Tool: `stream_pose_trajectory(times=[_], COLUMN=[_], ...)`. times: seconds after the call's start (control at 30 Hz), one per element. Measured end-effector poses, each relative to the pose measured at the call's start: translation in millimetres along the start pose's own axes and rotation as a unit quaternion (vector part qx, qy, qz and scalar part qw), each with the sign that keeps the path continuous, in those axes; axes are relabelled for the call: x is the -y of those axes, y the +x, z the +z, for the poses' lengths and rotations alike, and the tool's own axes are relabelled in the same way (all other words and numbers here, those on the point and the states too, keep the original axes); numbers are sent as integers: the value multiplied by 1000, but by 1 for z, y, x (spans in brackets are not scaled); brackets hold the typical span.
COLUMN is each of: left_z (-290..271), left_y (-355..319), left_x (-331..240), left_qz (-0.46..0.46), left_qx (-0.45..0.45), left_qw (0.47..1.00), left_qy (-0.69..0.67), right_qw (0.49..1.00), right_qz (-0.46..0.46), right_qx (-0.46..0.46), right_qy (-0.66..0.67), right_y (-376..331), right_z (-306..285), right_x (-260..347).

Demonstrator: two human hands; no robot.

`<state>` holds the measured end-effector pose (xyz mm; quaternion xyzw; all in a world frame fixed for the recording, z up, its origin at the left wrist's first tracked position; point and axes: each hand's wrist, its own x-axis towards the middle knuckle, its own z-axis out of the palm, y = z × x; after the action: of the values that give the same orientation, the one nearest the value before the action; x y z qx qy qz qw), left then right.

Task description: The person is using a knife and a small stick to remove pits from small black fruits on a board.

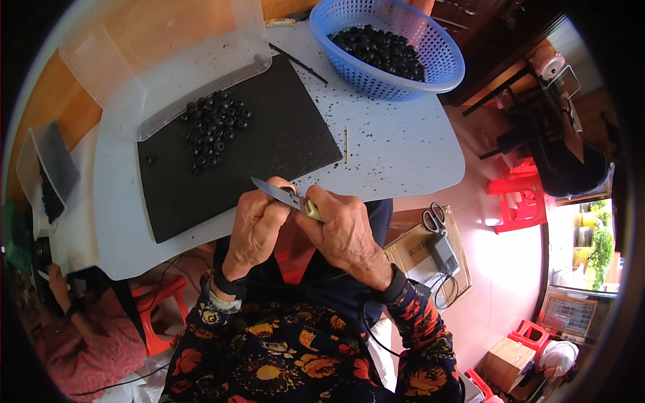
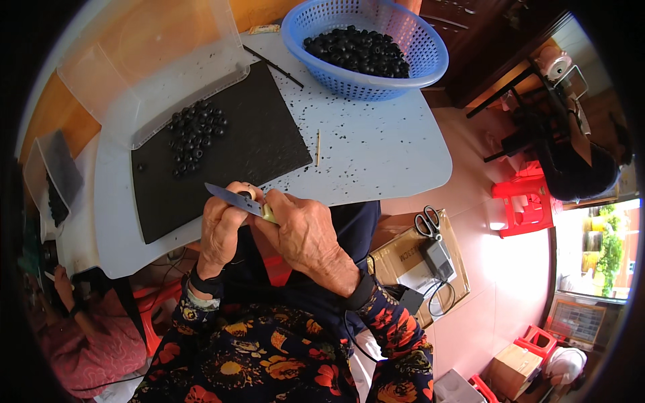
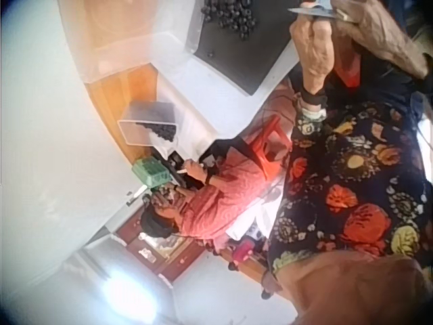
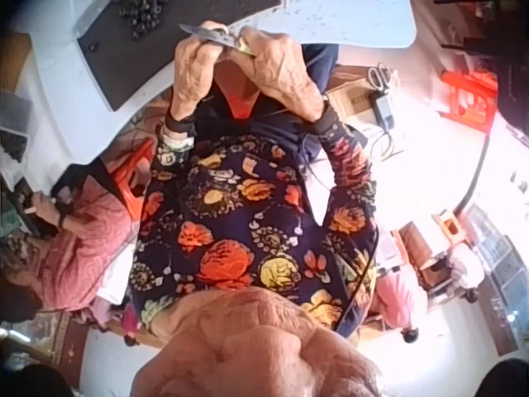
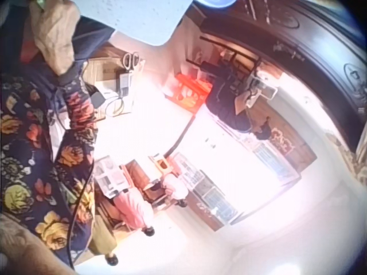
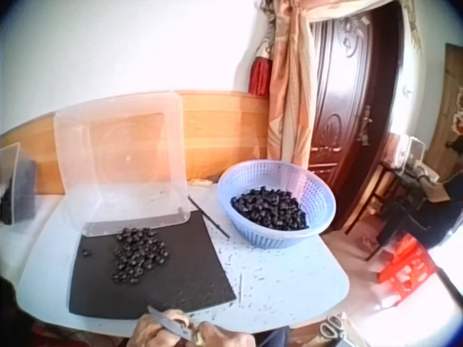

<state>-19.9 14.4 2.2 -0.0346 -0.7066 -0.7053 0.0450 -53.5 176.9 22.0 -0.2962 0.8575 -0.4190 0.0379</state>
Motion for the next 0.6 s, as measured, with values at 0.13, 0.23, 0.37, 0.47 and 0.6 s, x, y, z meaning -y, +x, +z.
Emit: stream_pose_trajectory(times=[0.13,0.23,0.37,0.47,0.6], left_z=[4,16,14,11,9], left_y=[5,1,-4,-1,-1], left_x=[-21,-34,-16,-15,-9], left_qz=[88,133,124,116,99], left_qx=[42,58,39,49,41], left_qw=[994,989,991,992,994], left_qy=[55,11,-24,-5,-23], right_qw=[998,994,988,982,982], right_qz=[5,37,78,81,98], right_qx=[-53,-100,-105,-140,-124], right_qy=[-16,-3,79,101,103], right_y=[6,14,22,20,17], right_z=[-4,-13,-12,-6,-6], right_x=[-19,-25,-14,-26,-23])
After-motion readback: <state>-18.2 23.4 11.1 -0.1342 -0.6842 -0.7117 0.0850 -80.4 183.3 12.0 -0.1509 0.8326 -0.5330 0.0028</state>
